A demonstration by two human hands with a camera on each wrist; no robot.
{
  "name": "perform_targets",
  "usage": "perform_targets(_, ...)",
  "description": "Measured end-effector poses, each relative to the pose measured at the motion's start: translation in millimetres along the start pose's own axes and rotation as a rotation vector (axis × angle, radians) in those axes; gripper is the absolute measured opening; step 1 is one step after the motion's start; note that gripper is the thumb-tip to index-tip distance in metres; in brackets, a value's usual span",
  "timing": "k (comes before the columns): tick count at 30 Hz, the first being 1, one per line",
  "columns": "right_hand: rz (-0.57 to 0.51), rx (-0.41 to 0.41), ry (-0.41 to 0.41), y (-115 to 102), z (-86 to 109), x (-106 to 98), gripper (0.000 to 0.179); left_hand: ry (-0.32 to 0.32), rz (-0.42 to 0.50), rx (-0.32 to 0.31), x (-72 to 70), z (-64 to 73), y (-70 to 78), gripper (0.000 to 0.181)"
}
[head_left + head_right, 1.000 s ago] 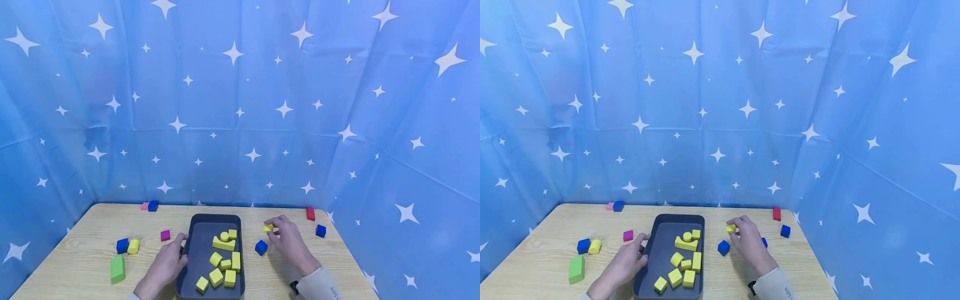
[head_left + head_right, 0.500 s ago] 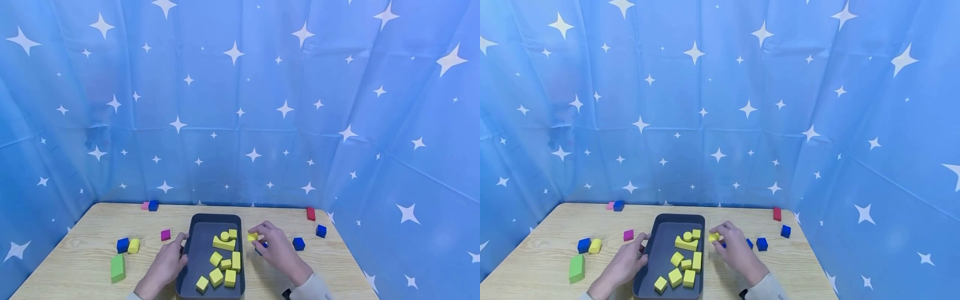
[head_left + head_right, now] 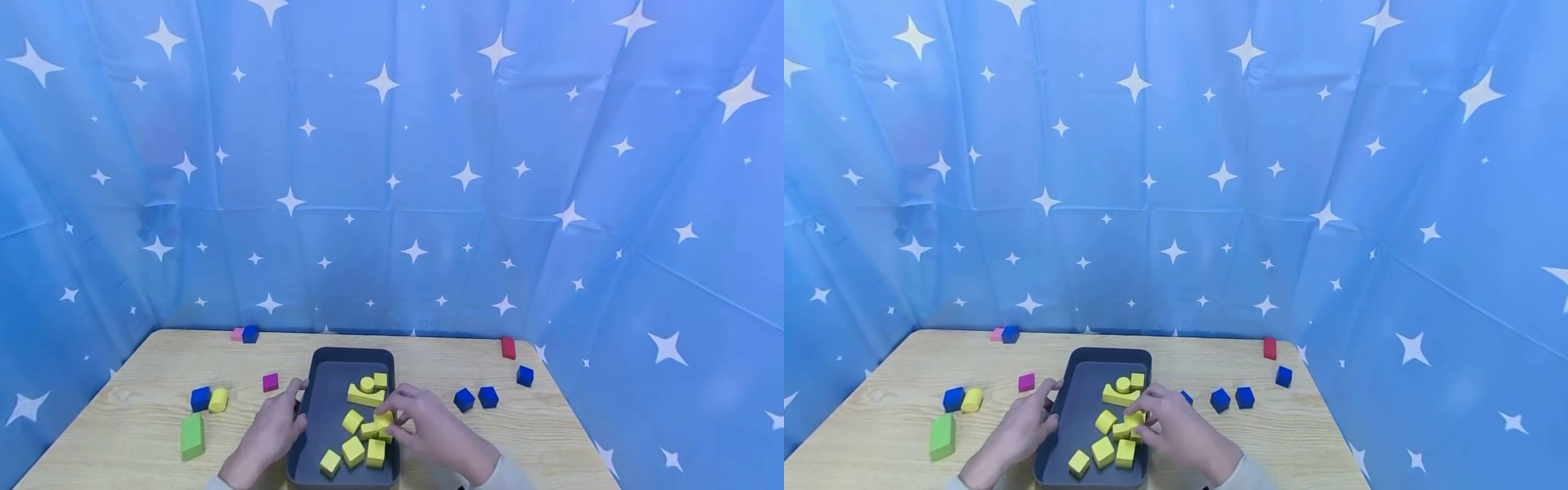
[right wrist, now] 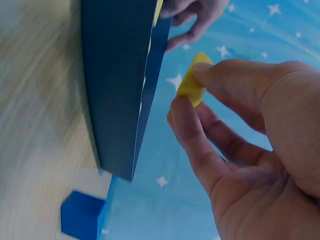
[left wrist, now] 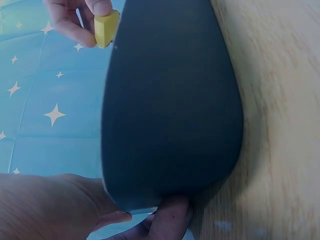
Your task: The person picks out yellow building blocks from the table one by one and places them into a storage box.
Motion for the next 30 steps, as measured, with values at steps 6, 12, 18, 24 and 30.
perform_targets(6, -0.017, -0.031, -0.127, -15, 3.5, 17, 0.022, -0.014, 0.001, -0.015, 2.0, -1.0, -1.7, 0.059)
perform_targets(12, 0.002, -0.084, -0.187, -26, 3.6, 27, 0.024, 0.014, -0.003, 0.013, -2.1, -2.6, 0.3, 0.058)
perform_targets(18, 0.031, -0.098, -0.234, -30, 5.3, 34, 0.025, 0.014, -0.005, 0.018, -0.5, -0.5, -0.8, 0.057)
perform_targets(24, -0.020, -0.063, -0.262, -28, 5.7, 35, 0.026, 0.018, -0.006, 0.016, -0.2, -0.5, -1.7, 0.058)
perform_targets(30, -0.042, 0.007, -0.230, -21, 4.7, 31, 0.029, 0.016, -0.001, 0.006, -0.8, -1.0, -1.2, 0.058)
Point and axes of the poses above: each hand's wrist, its own z-axis away from the middle knuckle, its own x-axis out of the palm, y = z × x, the point moved 4 cm from there along -z, towards the middle knuckle, and after that the axes turned 5 degrees about x, right-handed, at the moved point
